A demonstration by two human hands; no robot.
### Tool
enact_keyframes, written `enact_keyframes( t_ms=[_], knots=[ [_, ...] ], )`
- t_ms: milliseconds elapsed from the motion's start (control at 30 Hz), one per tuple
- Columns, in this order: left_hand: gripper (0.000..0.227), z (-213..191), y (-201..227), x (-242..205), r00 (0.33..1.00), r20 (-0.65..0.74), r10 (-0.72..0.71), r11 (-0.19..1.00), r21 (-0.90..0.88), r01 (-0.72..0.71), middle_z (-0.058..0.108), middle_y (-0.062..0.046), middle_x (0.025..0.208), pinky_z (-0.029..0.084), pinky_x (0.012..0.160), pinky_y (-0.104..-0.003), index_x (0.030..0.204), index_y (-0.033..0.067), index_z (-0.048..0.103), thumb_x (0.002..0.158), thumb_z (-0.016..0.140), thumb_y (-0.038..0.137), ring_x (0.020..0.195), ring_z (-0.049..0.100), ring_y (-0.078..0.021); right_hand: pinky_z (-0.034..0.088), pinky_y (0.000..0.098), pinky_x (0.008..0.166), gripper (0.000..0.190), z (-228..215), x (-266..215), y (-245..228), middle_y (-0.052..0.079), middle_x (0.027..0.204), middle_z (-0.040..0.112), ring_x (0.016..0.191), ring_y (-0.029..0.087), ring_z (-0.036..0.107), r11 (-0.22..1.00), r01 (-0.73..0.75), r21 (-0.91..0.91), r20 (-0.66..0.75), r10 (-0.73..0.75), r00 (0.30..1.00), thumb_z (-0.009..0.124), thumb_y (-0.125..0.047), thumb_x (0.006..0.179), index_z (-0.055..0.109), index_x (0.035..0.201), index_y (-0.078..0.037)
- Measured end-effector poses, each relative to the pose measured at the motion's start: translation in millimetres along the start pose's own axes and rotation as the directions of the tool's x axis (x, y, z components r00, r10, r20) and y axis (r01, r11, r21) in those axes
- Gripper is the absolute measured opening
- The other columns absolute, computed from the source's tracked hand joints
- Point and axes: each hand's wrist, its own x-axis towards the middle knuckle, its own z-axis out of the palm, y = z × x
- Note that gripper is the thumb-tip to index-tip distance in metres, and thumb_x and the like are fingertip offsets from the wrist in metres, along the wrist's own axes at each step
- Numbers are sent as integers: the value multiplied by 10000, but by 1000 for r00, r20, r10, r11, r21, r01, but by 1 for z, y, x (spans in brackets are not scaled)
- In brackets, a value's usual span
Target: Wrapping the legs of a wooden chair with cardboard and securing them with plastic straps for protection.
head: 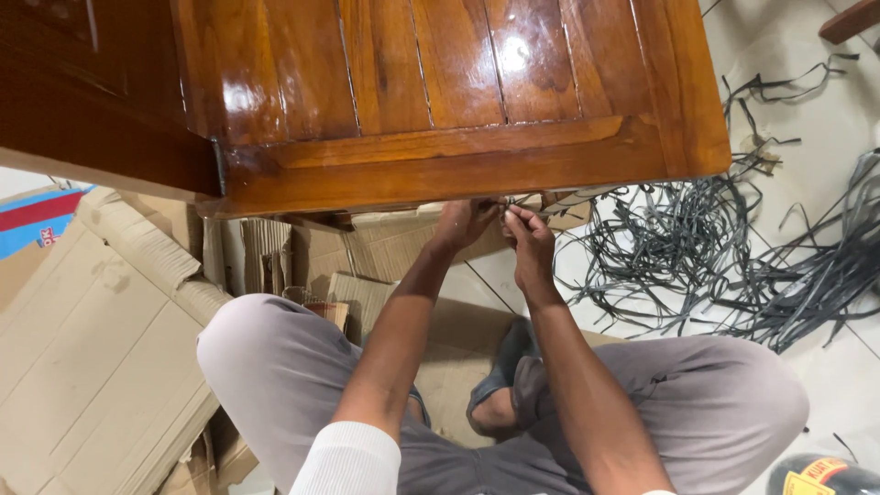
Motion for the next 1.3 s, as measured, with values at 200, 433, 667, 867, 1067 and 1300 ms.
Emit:
enact_keyframes(
  t_ms=[200,433,667,867,1067,1300],
  knots=[
    [251,-4,2,1,1000,-7,23,991,132,-22,753,-138,1046,548,830,-429,1098,98,723,879,764,214,980,711,-327,518,219,738,168,7,-13,-8,3,919,720,790,72,641,977,31,-212,-90,-51,995,714,-151,950,717,1072,-36],
    [278,-6,20,-2,998,-57,-18,989,149,26,747,-152,1035,534,813,-471,1102,98,725,899,741,287,976,700,-362,472,239,627,184,-8,-26,9,-4,838,683,697,69,564,873,6,-487,-161,-97,982,701,-194,983,713,1057,-25],
    [257,0,15,0,994,-103,36,971,240,-10,711,-182,1008,500,780,-527,1073,86,702,924,706,295,957,655,-427,501,263,653,153,-19,-33,24,23,749,673,688,95,616,773,167,-612,-93,-280,956,671,-178,1003,657,972,-29],
    [197,-4,24,0,994,-76,75,958,281,-50,716,-167,1005,497,784,-522,1055,128,719,948,678,288,946,665,-413,547,275,649,126,-21,-45,25,46,767,734,693,114,704,725,170,-668,-69,-288,955,629,-147,997,643,940,-35],
    [200,-10,28,-1,1000,-12,4,974,228,-1,750,-69,1052,525,869,-471,1072,197,742,960,674,349,1010,702,-341,557,277,666,127,-24,-55,24,55,790,754,703,122,709,752,128,-647,-96,-247,964,613,-130,994,680,944,-35],
    [457,-5,30,-4,997,77,4,886,462,-39,731,-63,1074,398,975,-505,1201,201,688,850,794,474,1050,657,-292,564,267,666,159,-49,-72,23,70,813,775,696,125,739,732,0,-682,-181,-168,969,635,-178,973,730,993,-53]
  ],
)
